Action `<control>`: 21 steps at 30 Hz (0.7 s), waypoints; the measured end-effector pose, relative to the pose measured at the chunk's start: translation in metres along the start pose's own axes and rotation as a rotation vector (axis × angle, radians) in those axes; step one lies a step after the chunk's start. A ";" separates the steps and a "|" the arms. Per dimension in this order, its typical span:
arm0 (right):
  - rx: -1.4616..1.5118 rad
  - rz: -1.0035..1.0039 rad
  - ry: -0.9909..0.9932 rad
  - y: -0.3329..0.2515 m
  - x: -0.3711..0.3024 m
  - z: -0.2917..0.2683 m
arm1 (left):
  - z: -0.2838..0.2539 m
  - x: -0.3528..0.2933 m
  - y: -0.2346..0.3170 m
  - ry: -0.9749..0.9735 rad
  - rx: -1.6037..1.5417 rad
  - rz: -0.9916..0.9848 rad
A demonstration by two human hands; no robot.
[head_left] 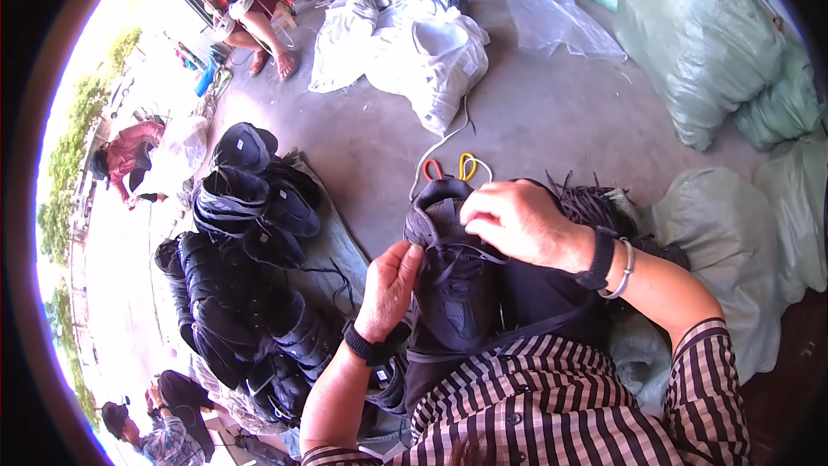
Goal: Lacing a black shoe upper in a workshop environment.
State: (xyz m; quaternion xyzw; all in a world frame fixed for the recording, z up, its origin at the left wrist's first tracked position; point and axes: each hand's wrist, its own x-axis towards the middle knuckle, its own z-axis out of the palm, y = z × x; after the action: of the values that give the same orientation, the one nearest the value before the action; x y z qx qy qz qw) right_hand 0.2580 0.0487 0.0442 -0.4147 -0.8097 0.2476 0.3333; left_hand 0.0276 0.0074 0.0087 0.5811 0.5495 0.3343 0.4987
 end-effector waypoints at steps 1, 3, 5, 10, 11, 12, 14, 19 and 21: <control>0.016 -0.108 -0.011 0.006 0.004 0.008 | 0.000 -0.001 0.003 -0.092 -0.002 -0.071; -0.063 -0.187 -0.009 0.004 0.010 0.019 | -0.005 -0.001 0.007 -0.107 0.078 -0.085; -0.066 -0.153 -0.058 0.002 0.017 0.025 | -0.007 -0.001 0.003 0.013 0.085 -0.012; 0.041 0.184 -0.235 0.000 0.028 0.026 | -0.001 -0.001 0.016 0.195 -0.124 0.157; 0.084 0.215 -0.229 0.002 0.028 0.027 | -0.002 0.001 0.015 0.194 -0.127 0.158; 0.080 0.216 -0.229 0.004 0.028 0.028 | -0.003 0.002 0.013 0.126 -0.145 0.090; 0.093 0.187 -0.223 0.008 0.029 0.031 | -0.012 0.003 0.007 -0.026 -0.153 -0.023; 0.149 0.195 -0.257 0.008 0.029 0.031 | -0.010 0.011 -0.001 -0.131 -0.053 0.074; 0.165 0.208 -0.261 0.009 0.029 0.031 | -0.012 0.017 0.000 -0.201 0.013 0.103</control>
State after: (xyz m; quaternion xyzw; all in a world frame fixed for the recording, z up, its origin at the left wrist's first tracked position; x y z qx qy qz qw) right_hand 0.2270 0.0734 0.0276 -0.4318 -0.7758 0.3979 0.2311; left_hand 0.0187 0.0261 0.0092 0.6423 0.4683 0.2960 0.5297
